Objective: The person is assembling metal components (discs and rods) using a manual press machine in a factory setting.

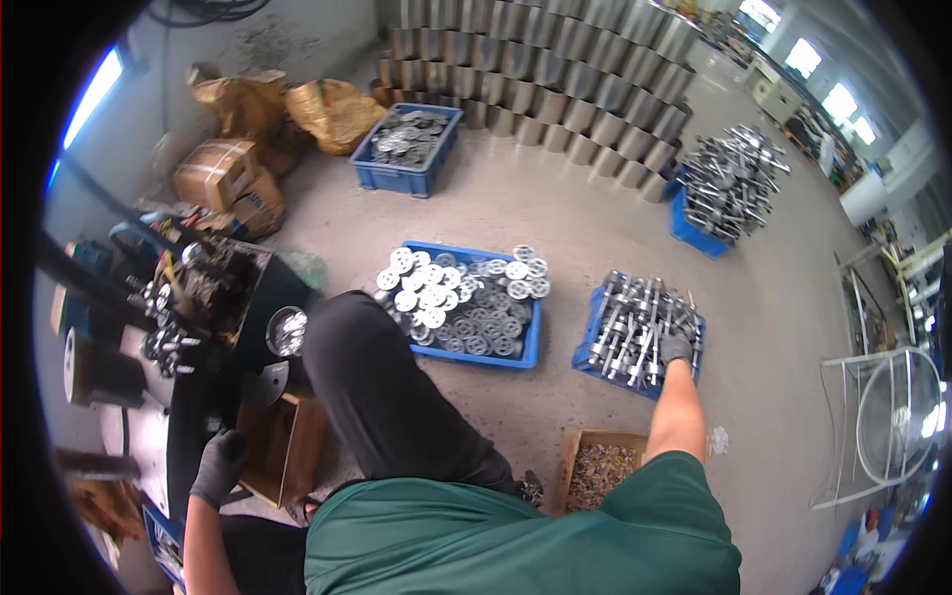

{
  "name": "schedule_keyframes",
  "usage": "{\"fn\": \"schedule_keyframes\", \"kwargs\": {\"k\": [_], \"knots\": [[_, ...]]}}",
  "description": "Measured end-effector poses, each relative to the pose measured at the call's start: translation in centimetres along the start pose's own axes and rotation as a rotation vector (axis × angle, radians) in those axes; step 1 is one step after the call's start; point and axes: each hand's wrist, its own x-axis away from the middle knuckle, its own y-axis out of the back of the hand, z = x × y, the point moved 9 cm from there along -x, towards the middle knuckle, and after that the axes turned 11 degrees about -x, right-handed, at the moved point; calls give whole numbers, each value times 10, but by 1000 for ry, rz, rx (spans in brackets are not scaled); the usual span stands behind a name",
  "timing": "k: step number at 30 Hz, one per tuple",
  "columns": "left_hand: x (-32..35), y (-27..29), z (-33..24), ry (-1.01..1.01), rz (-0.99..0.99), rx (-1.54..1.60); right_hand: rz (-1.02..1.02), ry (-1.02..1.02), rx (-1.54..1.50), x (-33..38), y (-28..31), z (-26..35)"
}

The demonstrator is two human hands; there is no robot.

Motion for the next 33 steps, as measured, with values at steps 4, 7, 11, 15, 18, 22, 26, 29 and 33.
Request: {"fn": "schedule_keyframes", "kwargs": {"k": [4,7,11,15,18,22,26,29,33], "knots": [[-1,16,-13,-41,-4,-32,-297,259,-36,3,26,24],[-6,29,-18,-67,-65,9,-466,290,-152,-36,28,34],[-2,42,5,-104,-178,14,-182,775,-382,-45,-10,177],[11,68,33,-48,-372,105,106,1142,-566,29,-7,359],[52,72,93,141,-476,276,491,1431,-430,290,-33,537],[72,93,118,213,-642,529,677,1848,-133,518,-23,619],[103,120,126,317,-755,647,822,2168,366,703,-65,612],[115,128,135,311,-843,601,975,2300,628,770,-108,579],[110,122,145,305,-783,601,1090,2270,911,791,-171,539]]}}
